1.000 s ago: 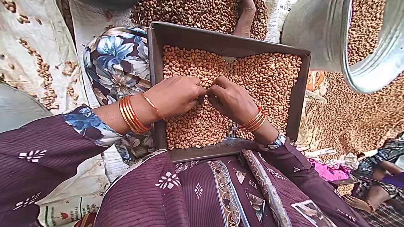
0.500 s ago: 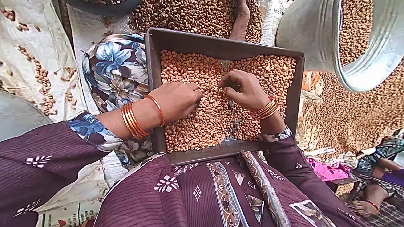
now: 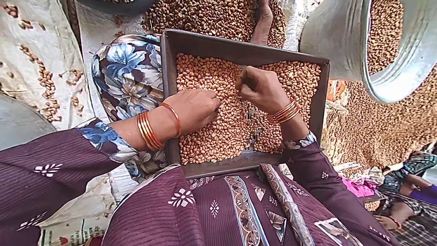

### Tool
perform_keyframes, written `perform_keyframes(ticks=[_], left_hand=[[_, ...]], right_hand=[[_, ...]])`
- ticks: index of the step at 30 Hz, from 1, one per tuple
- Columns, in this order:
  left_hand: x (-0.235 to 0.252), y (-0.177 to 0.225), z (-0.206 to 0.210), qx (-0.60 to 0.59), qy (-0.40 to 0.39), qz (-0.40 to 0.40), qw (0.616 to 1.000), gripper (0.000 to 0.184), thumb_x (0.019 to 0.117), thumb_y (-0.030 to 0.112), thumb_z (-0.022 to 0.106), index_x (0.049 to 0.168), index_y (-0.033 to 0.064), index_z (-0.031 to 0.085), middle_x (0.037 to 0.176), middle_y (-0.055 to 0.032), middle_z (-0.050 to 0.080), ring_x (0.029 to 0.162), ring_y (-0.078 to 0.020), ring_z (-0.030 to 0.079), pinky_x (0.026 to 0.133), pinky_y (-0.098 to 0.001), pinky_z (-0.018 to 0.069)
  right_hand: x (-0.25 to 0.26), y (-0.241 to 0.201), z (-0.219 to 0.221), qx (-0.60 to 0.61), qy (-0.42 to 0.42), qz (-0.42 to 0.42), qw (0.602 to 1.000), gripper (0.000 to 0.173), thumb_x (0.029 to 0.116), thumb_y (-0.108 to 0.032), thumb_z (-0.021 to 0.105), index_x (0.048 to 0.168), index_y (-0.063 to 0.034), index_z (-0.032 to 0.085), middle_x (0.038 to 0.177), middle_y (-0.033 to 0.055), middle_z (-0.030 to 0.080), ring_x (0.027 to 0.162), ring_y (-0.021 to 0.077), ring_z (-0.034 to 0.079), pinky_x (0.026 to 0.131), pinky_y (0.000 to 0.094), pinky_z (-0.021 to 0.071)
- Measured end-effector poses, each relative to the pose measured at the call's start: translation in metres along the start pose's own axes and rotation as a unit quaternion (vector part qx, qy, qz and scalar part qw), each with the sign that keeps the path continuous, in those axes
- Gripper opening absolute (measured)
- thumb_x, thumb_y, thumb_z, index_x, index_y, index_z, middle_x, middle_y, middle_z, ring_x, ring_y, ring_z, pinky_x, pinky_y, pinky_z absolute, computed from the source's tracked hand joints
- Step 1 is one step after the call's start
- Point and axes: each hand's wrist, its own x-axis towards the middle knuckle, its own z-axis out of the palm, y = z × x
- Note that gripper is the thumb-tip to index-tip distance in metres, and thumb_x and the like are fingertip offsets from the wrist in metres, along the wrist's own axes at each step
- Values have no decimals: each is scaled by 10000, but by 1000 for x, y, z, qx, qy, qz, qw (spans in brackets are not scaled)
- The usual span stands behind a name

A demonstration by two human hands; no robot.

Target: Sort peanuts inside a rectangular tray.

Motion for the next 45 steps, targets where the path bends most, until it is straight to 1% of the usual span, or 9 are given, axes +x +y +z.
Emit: perform_keyframes(ticks=[3,6,11,16,23,32,36,41,45], left_hand=[[2,-5,-6,-79,71,-24,994,253,1034,267,577,997,47,698,897,-102,644,806,-259,655,714,-459,533],[3,-8,-15,-151,137,-68,977,278,1028,315,586,924,77,685,739,-15,544,638,-136,511,610,-352,436],[4,-9,-29,-209,110,-131,963,213,1021,246,634,1168,105,695,685,19,534,599,-106,479,600,-321,432],[3,-8,-37,-217,77,-140,963,184,1046,270,603,1024,118,705,752,25,583,656,-75,522,638,-294,441],[3,-10,-35,-133,19,-58,989,157,1016,205,614,974,85,706,827,-38,601,762,-173,584,707,-391,483],[3,-7,-42,-165,26,-119,979,239,1074,269,538,1055,94,701,884,-33,641,800,-150,604,748,-383,491],[7,-3,-46,-387,85,-214,893,310,1119,275,420,1109,111,683,905,10,645,752,-46,615,683,-225,513],[11,4,-45,-634,69,-291,713,507,1134,409,284,1057,72,655,952,-37,682,929,-153,707,847,-323,588],[10,2,-41,-664,59,-291,687,330,1118,272,401,1057,93,671,937,-20,683,859,-123,696,794,-282,587]], right_hand=[[12,-7,5,-44,-15,-65,997,154,949,-93,671,1064,-46,762,981,127,682,852,200,679,780,343,580],[19,-9,14,-71,-27,-73,994,131,926,-80,703,1032,-56,775,979,140,690,870,252,688,793,409,572],[20,-9,14,-84,-48,-28,995,148,938,-152,709,1026,-37,736,981,137,665,890,264,668,799,440,553],[19,-14,15,-96,-57,-17,994,160,925,-129,682,1039,-25,724,999,157,661,906,291,670,809,462,553],[15,-15,20,-113,-26,-28,993,177,970,-107,596,1021,-19,740,977,168,682,862,292,688,781,447,563],[13,-19,15,-134,-44,1,990,161,936,-140,652,1010,-1,686,962,168,679,873,316,686,774,485,545],[4,-34,9,-181,25,-11,983,166,952,-85,588,1043,21,677,955,197,680,824,335,696,713,474,556],[-12,-81,-2,-140,123,-148,971,138,1007,-84,639,1102,-33,725,1140,172,708,1004,214,723,841,304,601],[-21,-91,-21,-155,110,-136,972,136,996,-89,652,1099,-35,723,1191,170,688,1028,239,702,847,343,581]])
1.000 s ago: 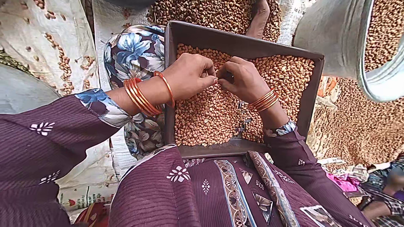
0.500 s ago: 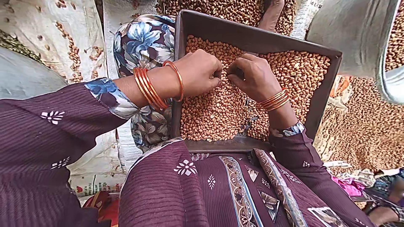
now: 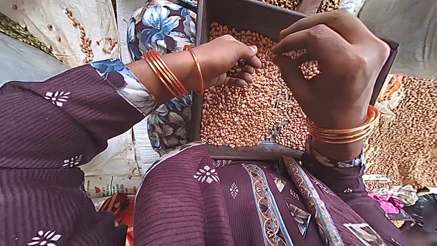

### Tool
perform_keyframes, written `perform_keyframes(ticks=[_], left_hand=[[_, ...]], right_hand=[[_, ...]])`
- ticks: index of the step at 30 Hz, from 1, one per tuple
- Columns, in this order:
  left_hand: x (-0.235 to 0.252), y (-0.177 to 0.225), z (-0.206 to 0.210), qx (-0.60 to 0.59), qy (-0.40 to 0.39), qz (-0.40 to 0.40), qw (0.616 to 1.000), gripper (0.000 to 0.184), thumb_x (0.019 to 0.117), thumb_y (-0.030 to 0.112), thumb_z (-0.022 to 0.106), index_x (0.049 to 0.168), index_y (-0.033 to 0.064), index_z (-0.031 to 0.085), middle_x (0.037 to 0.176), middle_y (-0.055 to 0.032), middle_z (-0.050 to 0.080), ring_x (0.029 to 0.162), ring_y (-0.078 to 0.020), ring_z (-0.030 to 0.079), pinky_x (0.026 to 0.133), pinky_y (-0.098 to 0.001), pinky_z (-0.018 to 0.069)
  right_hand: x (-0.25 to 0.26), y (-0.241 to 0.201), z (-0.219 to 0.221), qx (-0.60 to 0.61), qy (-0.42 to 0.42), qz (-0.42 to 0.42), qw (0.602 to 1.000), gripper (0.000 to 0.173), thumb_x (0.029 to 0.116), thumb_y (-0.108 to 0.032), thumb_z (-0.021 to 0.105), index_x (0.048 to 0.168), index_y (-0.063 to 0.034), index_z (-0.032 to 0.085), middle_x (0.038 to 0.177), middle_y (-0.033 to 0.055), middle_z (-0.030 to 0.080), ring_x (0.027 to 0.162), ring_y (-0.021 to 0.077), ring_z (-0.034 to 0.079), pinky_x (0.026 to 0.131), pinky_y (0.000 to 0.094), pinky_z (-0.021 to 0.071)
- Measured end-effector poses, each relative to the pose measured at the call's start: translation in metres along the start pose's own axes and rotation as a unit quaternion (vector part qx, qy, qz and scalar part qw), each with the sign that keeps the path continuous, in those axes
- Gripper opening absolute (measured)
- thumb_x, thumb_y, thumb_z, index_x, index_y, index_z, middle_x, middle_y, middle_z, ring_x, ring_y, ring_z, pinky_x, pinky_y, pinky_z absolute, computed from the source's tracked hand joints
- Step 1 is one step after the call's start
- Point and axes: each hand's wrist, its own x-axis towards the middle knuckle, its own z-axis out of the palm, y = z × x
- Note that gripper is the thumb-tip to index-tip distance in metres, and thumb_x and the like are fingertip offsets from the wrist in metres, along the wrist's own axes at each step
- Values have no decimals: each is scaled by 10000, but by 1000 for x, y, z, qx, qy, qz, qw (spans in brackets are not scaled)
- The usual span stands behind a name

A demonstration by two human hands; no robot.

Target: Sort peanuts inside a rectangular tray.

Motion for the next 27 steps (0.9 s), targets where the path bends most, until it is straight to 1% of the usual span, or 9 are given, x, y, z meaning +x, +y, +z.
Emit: perform_keyframes(ticks=[6,11,15,17,19,20,22,24,27], left_hand=[[-10,25,-10,-35,83,91,992,224,1085,143,463,983,120,661,788,37,603,662,-48,570,594,-154,474],[-13,37,-30,-131,99,175,971,166,1044,64,529,901,92,609,819,-11,629,682,-66,623,629,-154,547],[-12,40,-28,-150,126,149,969,184,1056,54,475,1014,76,653,869,-3,662,699,-49,634,655,-143,546],[-9,39,-29,-132,117,133,975,210,1070,72,440,1072,94,649,879,24,648,722,-37,632,669,-137,541],[-6,37,-30,-125,115,121,978,239,1082,94,422,1148,88,652,884,31,635,732,-42,633,689,-152,547],[-5,36,-30,-124,115,117,979,248,1086,100,416,1162,92,652,884,34,636,734,-41,635,694,-153,548],[-5,35,-31,-126,113,117,979,255,1086,92,411,1150,92,657,879,29,642,731,-43,633,684,-156,546],[-4,36,-31,-111,115,121,980,260,1080,78,409,1140,95,662,884,26,654,725,-39,634,671,-157,545],[-5,37,-30,-71,116,117,984,260,1077,74,413,1118,107,668,887,28,667,714,-38,637,654,-153,541]], right_hand=[[-27,57,-38,-61,-62,213,973,305,1116,-251,414,1261,-113,644,1061,126,718,838,234,726,758,431,601],[-41,90,-53,-21,-106,344,933,347,1128,-247,355,1294,-93,618,1068,125,714,817,213,749,740,448,645],[-25,108,-14,-159,-195,393,884,429,1108,-328,401,1344,-11,569,1255,313,622,1108,521,642,875,716,474],[-16,95,15,-170,-247,374,878,500,1102,-366,432,1373,50,484,1334,334,528,1053,520,653,819,662,527],[-19,91,24,-25,-224,230,947,456,1096,-298,433,1432,5,493,1306,230,577,1054,348,674,866,505,557],[-20,92,24,82,-198,157,964,454,1094,-271,401,1472,-39,496,1362,159,602,1152,238,653,977,406,539],[-18,91,17,167,-146,115,968,397,1104,-218,363,1425,-74,547,1339,105,615,1069,147,703,882,338,635],[-22,90,-1,16,-122,192,974,357,1097,-186,387,1358,-100,616,1266,149,628,1002,249,692,826,441,586],[-28,94,-6,-170,-222,383,880,417,1093,-322,455,1312,13,570,1252,316,607,1073,520,648,850,686,502]])
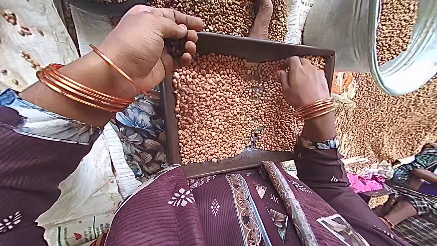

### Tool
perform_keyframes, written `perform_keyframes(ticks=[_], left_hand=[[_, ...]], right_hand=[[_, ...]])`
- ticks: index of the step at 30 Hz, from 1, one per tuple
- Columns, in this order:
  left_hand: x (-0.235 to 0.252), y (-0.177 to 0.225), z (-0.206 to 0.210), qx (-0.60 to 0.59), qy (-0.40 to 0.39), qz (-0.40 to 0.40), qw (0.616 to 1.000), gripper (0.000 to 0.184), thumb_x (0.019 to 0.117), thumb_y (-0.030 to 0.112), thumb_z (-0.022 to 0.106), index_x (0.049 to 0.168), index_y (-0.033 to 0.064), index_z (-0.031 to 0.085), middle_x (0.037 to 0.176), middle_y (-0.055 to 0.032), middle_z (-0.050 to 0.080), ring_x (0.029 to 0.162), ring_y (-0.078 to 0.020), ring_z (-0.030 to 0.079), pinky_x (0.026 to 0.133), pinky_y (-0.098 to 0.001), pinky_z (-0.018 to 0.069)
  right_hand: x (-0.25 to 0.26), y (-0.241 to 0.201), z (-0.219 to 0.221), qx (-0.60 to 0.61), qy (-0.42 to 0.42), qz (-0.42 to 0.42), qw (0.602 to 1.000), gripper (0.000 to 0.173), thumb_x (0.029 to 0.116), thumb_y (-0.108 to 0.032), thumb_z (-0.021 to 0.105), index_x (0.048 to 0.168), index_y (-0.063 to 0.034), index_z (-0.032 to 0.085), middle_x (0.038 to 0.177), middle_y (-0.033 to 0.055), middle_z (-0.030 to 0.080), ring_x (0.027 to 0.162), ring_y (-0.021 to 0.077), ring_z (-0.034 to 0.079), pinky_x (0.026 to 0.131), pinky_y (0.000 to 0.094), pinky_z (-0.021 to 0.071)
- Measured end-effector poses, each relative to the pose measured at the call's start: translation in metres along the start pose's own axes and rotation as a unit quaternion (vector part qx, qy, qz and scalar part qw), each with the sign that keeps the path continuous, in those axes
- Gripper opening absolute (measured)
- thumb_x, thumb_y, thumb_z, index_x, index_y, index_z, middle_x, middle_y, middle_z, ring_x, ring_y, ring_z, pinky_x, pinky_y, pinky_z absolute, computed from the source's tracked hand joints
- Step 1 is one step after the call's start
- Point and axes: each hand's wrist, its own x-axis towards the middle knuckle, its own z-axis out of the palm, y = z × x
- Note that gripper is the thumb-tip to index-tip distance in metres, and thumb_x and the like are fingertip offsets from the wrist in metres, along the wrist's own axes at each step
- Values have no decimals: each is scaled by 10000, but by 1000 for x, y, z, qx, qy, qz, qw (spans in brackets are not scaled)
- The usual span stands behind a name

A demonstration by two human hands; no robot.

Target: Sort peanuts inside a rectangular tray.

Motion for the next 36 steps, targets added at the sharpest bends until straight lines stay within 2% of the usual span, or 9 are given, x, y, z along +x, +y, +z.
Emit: perform_keyframes(ticks=[2,6,10,12,14,17,21,25,36], left_hand=[[-2,0,3,28,-1,1,1000,261,1079,78,422,1093,122,678,861,44,667,694,-29,628,641,-148,534],[-2,-6,3,55,-11,4,998,277,1080,101,422,1060,137,696,834,53,661,683,-27,610,638,-154,525],[-4,-8,5,89,-5,8,996,264,1094,183,452,994,166,695,802,65,609,669,-39,577,621,-151,504],[-4,-7,7,104,-8,11,994,263,1092,177,455,966,174,686,790,69,590,654,-35,567,615,-152,506],[-5,-7,8,117,-14,17,993,258,1091,162,451,975,168,682,790,68,581,635,-30,555,601,-149,500],[-7,-9,9,138,-21,17,990,253,1084,154,460,975,172,687,781,76,591,619,-19,551,572,-138,481],[-6,-15,9,167,-44,21,985,253,1086,163,473,951,169,688,772,78,610,604,-9,547,542,-126,464],[-7,-19,7,272,-66,65,958,176,1067,197,540,975,158,685,764,75,620,586,3,520,531,-133,416],[-1,-42,3,556,-140,248,781,148,1009,187,627,1002,70,717,878,-72,616,811,-201,600,745,-421,494]], right_hand=[[-6,-3,12,2,-86,-9,996,445,1080,-327,513,1297,60,538,1227,329,605,1038,519,657,844,674,516],[-26,-4,28,338,-135,-302,881,288,1085,-203,464,1296,-29,553,1188,79,673,913,144,739,755,343,668],[-43,13,8,182,-5,-128,975,315,1094,-253,452,1324,-75,571,1150,120,682,862,247,738,731,465,630],[-49,20,12,55,-54,-22,997,374,1083,-317,494,1291,-14,568,1047,235,682,911,446,694,757,649,522],[-59,16,27,2,-146,12,989,457,1060,-426,537,1201,8,573,899,243,672,846,470,689,707,664,519],[-83,-7,40,81,-256,-160,950,430,1055,-418,549,1173,-6,587,891,149,663,803,323,690,700,512,552],[-84,-25,36,330,-145,-383,851,296,1043,-257,579,1236,-36,618,1095,47,706,851,81,707,737,267,627],[-48,-24,24,223,59,-307,923,199,1003,-109,620,1173,-47,705,1075,136,691,814,218,707,716,380,613],[-6,-32,51,142,58,-291,944,158,973,-128,623,1021,-22,730,995,170,702,824,304,707,721,467,580]])
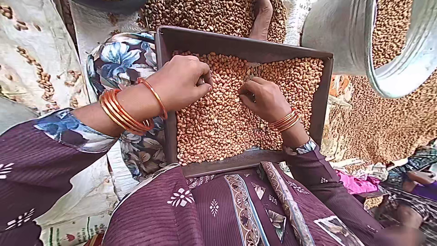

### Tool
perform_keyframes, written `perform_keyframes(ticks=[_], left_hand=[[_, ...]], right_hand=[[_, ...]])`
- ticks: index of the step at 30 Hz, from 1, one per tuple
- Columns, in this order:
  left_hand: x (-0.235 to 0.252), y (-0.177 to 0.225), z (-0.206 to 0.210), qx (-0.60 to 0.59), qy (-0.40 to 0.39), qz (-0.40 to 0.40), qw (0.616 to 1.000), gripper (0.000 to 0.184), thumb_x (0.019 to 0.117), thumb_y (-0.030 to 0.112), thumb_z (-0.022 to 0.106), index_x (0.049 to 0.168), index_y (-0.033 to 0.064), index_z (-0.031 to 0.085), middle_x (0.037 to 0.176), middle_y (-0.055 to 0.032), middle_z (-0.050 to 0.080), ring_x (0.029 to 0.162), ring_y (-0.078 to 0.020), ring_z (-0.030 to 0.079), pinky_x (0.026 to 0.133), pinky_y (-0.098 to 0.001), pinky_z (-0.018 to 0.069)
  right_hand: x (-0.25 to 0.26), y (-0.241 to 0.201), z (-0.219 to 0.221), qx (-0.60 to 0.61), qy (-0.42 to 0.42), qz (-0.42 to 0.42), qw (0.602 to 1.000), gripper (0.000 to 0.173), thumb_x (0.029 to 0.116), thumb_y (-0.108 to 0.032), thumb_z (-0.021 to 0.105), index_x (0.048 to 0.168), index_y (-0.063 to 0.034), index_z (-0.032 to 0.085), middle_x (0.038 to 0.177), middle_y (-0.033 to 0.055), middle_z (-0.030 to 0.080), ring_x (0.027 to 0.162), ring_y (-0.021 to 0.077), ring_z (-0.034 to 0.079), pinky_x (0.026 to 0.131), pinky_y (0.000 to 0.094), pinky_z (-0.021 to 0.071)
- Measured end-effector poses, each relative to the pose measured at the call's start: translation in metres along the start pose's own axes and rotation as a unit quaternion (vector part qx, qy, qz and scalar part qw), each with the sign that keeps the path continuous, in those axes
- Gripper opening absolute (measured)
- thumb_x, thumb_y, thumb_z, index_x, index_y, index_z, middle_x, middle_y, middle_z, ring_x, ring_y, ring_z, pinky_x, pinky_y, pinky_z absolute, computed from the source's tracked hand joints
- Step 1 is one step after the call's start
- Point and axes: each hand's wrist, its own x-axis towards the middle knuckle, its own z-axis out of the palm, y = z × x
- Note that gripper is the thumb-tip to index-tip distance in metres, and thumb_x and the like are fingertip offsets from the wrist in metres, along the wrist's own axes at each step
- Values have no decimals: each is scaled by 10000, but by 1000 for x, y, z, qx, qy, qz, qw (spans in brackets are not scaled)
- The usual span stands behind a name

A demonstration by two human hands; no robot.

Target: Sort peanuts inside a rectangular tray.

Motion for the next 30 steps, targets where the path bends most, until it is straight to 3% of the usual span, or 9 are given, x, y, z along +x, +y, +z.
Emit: perform_keyframes(ticks=[5,9,12,15,18,20,24,27,30], left_hand=[[-1,13,-7,-90,-9,-82,992,238,1070,301,540,1004,129,690,808,14,606,706,-89,551,667,-331,436],[-2,29,0,-374,-76,-185,906,514,1129,411,273,1014,136,691,833,30,673,708,-66,654,613,-215,542],[-3,36,0,-421,-122,-221,871,483,1132,368,298,1000,116,688,813,16,681,645,-62,617,541,-187,474],[-2,37,-7,-415,-109,-228,874,352,1119,241,394,972,89,675,759,10,650,541,-29,526,449,-148,371],[0,34,-11,-418,-60,-226,878,344,1118,233,400,944,110,670,740,32,624,530,-18,499,452,-141,360],[1,31,-12,-430,-31,-228,873,326,1117,226,405,946,126,664,752,43,617,549,-22,509,476,-143,391],[3,26,-12,-469,18,-247,848,314,1110,193,413,936,137,668,727,50,569,546,-23,501,483,-142,418],[4,25,-17,-486,43,-261,833,309,1113,180,399,973,137,671,715,60,565,557,-20,517,501,-143,438],[6,24,-21,-495,52,-261,827,301,1118,164,388,1022,118,670,769,41,626,600,-25,570,528,-143,473]], right_hand=[[-3,-15,-4,19,83,-30,996,149,962,-131,609,985,-9,692,904,145,692,726,234,683,633,378,556],[-7,-49,-20,112,208,-143,961,144,977,-68,677,1062,37,726,971,148,718,793,130,709,684,241,609],[-10,-42,-44,49,249,-110,961,154,1009,-83,647,1093,13,733,1032,163,721,830,151,724,694,263,617],[-12,-7,-70,-88,140,108,980,277,1088,-216,503,1261,-53,645,1071,162,672,865,250,702,757,406,581],[9,24,-51,-171,-49,317,931,464,1088,-333,476,1384,23,510,1282,332,583,1067,533,646,825,688,508],[14,22,-30,-154,-75,278,945,456,1089,-312,470,1366,50,485,1307,301,550,1039,465,673,819,595,553],[7,22,-29,161,6,-3,987,370,1094,-175,398,1413,-45,532,1324,126,623,1065,179,715,862,368,647],[-9,16,-52,-18,37,126,991,327,1088,-133,427,1371,-63,574,1227,171,641,999,297,689,833,475,570],[-17,24,-47,-140,-79,303,939,385,1079,-290,497,1299,13,584,1247,302,616,1050,510,659,831,679,516]])
